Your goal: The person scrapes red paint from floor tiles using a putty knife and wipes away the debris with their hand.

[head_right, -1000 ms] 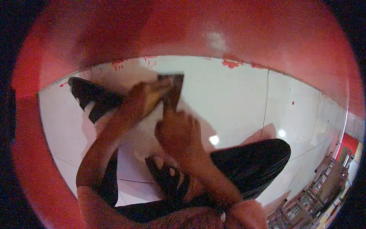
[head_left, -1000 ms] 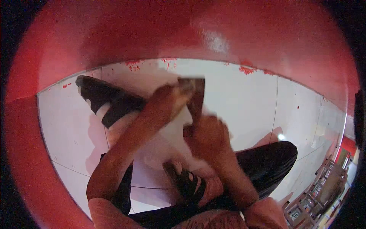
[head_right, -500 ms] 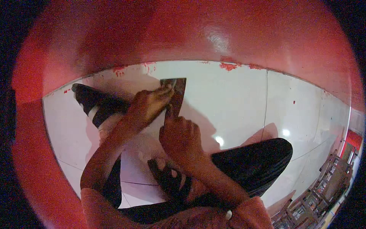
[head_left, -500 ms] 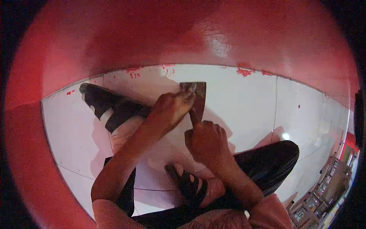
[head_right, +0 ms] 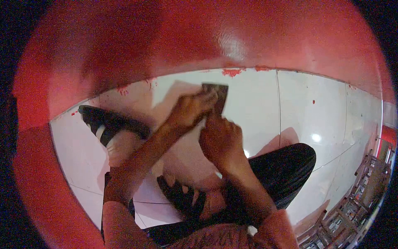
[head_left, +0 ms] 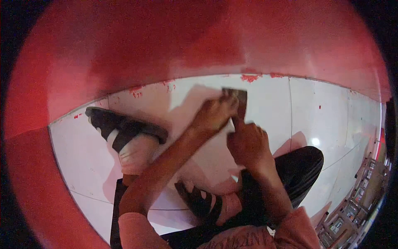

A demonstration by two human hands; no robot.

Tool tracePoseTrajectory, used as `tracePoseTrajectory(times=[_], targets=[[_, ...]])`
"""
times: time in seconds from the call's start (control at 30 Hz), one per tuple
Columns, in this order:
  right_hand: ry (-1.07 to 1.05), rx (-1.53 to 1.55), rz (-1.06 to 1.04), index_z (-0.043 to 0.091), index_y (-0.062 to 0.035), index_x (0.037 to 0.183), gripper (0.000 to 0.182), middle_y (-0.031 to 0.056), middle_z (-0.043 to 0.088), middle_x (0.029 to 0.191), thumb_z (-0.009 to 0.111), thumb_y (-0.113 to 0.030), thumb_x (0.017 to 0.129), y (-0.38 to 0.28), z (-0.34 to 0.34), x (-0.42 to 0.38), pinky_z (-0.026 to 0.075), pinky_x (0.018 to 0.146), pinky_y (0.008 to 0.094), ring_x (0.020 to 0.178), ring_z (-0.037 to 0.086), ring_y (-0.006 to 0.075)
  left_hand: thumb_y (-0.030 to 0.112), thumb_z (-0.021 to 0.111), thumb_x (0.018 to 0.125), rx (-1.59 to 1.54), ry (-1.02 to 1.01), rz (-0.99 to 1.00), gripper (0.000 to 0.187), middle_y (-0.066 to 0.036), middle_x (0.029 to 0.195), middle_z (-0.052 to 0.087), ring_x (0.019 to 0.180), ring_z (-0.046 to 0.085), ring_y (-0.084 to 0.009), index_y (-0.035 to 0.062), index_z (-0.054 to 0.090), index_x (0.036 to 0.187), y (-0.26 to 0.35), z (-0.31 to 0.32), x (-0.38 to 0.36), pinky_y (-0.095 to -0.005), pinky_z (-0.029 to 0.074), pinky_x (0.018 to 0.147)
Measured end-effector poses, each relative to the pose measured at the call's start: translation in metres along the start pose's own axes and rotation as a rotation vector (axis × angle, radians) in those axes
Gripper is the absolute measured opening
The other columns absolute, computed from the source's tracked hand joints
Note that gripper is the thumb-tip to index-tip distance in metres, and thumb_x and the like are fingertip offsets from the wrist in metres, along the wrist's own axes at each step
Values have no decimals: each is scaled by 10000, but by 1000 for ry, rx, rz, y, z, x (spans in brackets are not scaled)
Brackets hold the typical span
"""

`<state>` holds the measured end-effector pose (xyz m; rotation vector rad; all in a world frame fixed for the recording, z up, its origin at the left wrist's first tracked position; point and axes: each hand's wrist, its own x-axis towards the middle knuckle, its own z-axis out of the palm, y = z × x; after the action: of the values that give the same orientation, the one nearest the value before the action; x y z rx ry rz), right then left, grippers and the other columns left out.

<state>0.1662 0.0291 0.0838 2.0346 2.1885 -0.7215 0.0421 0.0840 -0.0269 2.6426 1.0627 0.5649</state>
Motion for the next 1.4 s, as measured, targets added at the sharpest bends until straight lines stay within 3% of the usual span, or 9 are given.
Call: tracePoseTrajectory(times=[0.13,0.27,0.4,0.57,0.67,0.77,1.13,1.23,1.4], targets=[[62,-24,-79,368,11,1355,605,240,628,715,533,-110,785,37,16,17,542,654,488,691,656,395,101,571,789,-164,0,-217,444,-198,1291,542,1136,565,-363,19,555,1225,8,1,24,-436,477,949],[33,4,47,433,-49,1300,510,242,611,763,530,-91,801,37,10,-6,538,664,505,697,641,413,90,627,749,32,10,-128,480,-174,1245,571,1102,591,-330,39,566,1222,25,12,19,-444,500,917],[82,-77,-2,438,-37,1289,478,241,600,757,506,-63,816,39,17,19,549,648,497,704,653,401,143,646,774,-105,225,-142,421,-107,1263,580,1178,539,-300,80,617,1189,0,20,20,-431,398,983],[-3,-63,106,547,-29,1053,226,232,605,761,498,-64,835,28,-6,13,552,649,491,704,652,404,135,639,804,-274,296,-78,365,-82,1212,615,1114,577,-265,123,638,1169,1,29,18,-441,386,925],[76,-59,74,551,-30,1048,221,236,604,759,500,-72,838,31,-3,18,552,644,494,709,653,406,128,633,808,-292,356,-228,338,-71,1201,621,1116,579,-249,127,652,1145,5,25,31,-436,389,922],[47,-97,111,537,-18,1000,176,236,608,755,514,-95,843,25,-5,9,552,629,490,698,650,407,139,643,802,-231,334,-155,319,-70,1183,630,1097,583,-253,118,667,1119,6,29,24,-403,389,922],[166,-102,-11,568,-4,1084,279,207,608,741,524,-83,821,24,-1,21,549,592,461,660,643,374,148,650,790,-296,323,-217,391,-55,1242,613,1098,582,-240,170,646,1180,-2,33,28,-372,411,891],[39,-81,126,565,-12,1024,225,214,611,752,526,-78,812,15,-9,15,551,647,464,708,647,381,138,648,794,-272,269,-188,408,-62,1246,610,1124,570,-234,156,632,1202,0,25,23,-374,412,895],[57,-124,72,464,-42,1257,450,207,615,752,539,-106,818,23,-1,19,551,657,468,721,645,398,125,615,828,-371,404,-188,312,-111,1199,618,995,602,-275,99,661,1136,-7,36,29,-379,423,843]])
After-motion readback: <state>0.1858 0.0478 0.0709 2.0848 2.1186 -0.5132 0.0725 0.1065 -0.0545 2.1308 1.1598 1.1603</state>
